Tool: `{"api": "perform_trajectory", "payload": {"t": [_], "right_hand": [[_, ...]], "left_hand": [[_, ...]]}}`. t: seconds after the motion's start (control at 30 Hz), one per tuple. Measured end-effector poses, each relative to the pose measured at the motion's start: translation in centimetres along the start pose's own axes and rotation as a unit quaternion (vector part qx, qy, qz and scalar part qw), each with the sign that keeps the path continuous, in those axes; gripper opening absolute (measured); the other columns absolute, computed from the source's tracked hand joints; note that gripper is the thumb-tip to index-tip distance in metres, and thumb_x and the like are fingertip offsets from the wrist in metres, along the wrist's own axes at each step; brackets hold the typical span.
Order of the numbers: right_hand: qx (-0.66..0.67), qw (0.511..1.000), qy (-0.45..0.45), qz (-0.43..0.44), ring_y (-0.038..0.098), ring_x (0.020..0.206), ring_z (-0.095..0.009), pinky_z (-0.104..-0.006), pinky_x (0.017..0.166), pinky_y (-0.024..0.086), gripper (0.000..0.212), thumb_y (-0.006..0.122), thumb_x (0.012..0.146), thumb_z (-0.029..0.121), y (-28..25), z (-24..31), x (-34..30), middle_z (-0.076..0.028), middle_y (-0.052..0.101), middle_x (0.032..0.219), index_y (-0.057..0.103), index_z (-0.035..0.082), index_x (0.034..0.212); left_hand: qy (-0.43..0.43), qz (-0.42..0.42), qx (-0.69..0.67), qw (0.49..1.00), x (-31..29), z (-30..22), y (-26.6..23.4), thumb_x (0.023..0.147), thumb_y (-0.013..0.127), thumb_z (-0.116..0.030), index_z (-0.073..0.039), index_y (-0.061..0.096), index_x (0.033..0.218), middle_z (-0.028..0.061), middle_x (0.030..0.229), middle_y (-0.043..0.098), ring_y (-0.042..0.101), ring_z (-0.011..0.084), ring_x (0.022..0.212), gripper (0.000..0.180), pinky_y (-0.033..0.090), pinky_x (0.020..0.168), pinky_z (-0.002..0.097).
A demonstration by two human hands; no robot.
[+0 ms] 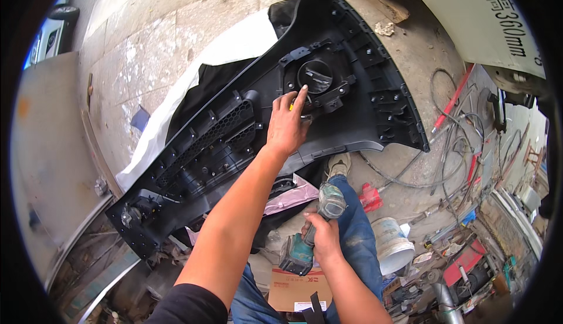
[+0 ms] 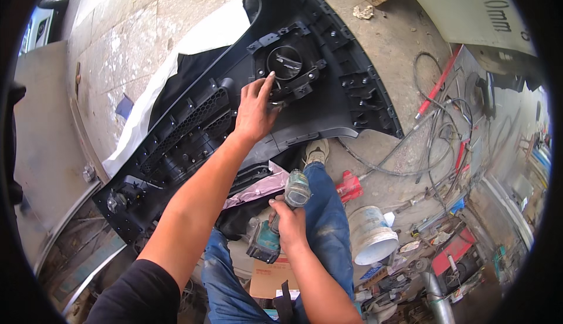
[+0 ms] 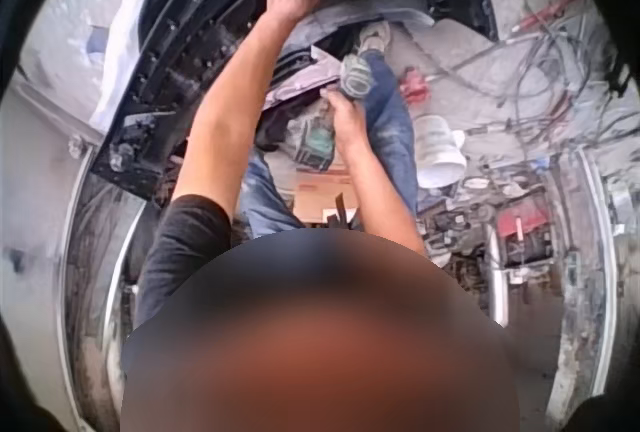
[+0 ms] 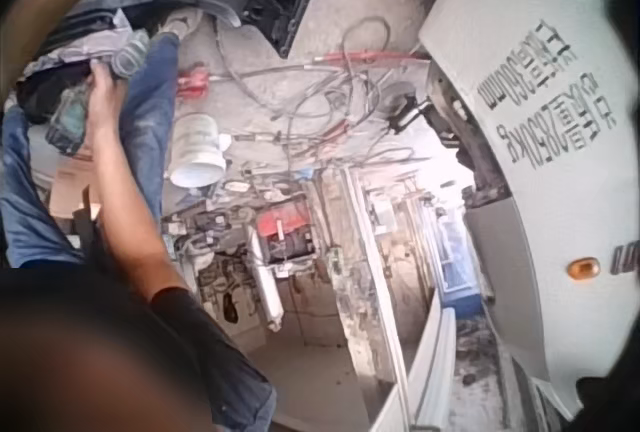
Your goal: The person sits on the ground and uses a cordless drill and pliers to attach headlight housings and other components to a car bumper. They reposition the bumper and continue fastening parts in a cluttered workshop area.
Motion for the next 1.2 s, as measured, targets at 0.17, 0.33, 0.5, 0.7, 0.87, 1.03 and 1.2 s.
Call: {"api": "perform_trajectory", "payload": {"t": [0.17,0.33,0.5,0.7,0.87,1.03,1.2], "right_hand": [[-0.038,0.999,-0.011,0.002,0.061,0.061,-0.017,-0.0338,0.055,0.049,0.018,0.074,0.089,0.013,0.6,-2.4,-0.1,-0.005,0.061,0.075,0.066,0.005,0.103],[-0.077,0.997,-0.027,0.017,0.061,0.06,-0.019,-0.035,0.055,0.05,0.019,0.072,0.09,0.016,0.8,-5.1,0.1,-0.005,0.06,0.074,0.065,0.006,0.104],[-0.058,0.998,-0.03,0.004,0.061,0.06,-0.018,-0.0372,0.055,0.05,0.019,0.077,0.088,0.02,-0.3,-7.7,-0.1,-0.003,0.062,0.072,0.067,0.008,0.099],[0.08,0.997,-0.017,0.014,0.063,0.061,-0.022,-0.0403,0.058,0.054,0.02,0.078,0.088,0.023,-3.1,-8.3,-5.5,-0.005,0.063,0.074,0.065,0.009,0.094],[0.295,0.952,-0.064,0.058,0.062,0.065,-0.022,-0.0384,0.064,0.054,0.022,0.074,0.091,0.027,-8.1,-3.3,-14.7,-0.005,0.063,0.074,0.067,0.007,0.092],[0.442,0.879,-0.163,0.067,0.061,0.065,-0.023,-0.0398,0.062,0.055,0.015,0.068,0.09,0.02,-18.0,5.2,-19.9,-0.008,0.061,0.073,0.063,0.005,0.087],[0.505,0.843,-0.181,-0.05,0.06,0.062,-0.024,-0.0412,0.057,0.053,0.014,0.069,0.092,0.017,-32.6,8.5,-20.6,-0.009,0.059,0.074,0.06,0.007,0.093]], "left_hand": [[-0.129,-0.018,-0.03,0.991,-12.2,7.9,-1.1,0.083,0.084,-0.011,-0.01,0.04,0.161,0.0197,0.148,0.05,0.049,0.0424,0.135,0.089,0.045,0.115,0.0485],[-0.301,0.087,-0.011,0.95,-34.5,16.5,-2.7,0.085,0.083,-0.026,-0.003,0.057,0.147,0.0245,0.142,0.056,0.054,0.0441,0.133,0.07,0.045,0.114,0.0489],[-0.396,0.057,0.004,0.916,-56.9,18.0,-14.2,0.084,0.084,-0.025,-0.002,0.063,0.14,0.0234,0.136,0.061,0.057,0.0419,0.13,0.065,0.047,0.113,0.0468],[-0.434,0.095,0.098,0.891,-72.6,21.9,-29.3,0.083,0.082,-0.027,-0.003,0.072,0.13,0.0265,0.135,0.066,0.054,0.0442,0.137,0.053,0.044,0.117,0.0483],[-0.482,0.146,-0.013,0.864,-72.4,24.8,-37.7,0.093,0.078,-0.039,0.005,0.074,0.114,0.0194,0.109,0.077,0.071,0.0307,0.105,0.049,0.058,0.086,0.0426],[-0.252,0.144,0.175,0.941,-55.7,14.5,-45.3,0.095,0.073,-0.049,-0.002,0.073,0.128,0.0234,0.121,0.076,0.069,0.0421,0.116,0.057,0.053,0.1,0.0466],[-0.248,0.201,0.241,0.917,-39.4,0.7,-42.9,0.096,0.071,-0.045,-0.001,0.07,0.133,0.0224,0.123,0.076,0.071,0.0402,0.115,0.057,0.054,0.1,0.0488]]}}
Point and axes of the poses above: each hand's wrist, its own x-axis towards the middle knuckle, its own y-axis out of the palm, z = x × y, the point moved 10 cm from there along x, towards the middle knuckle
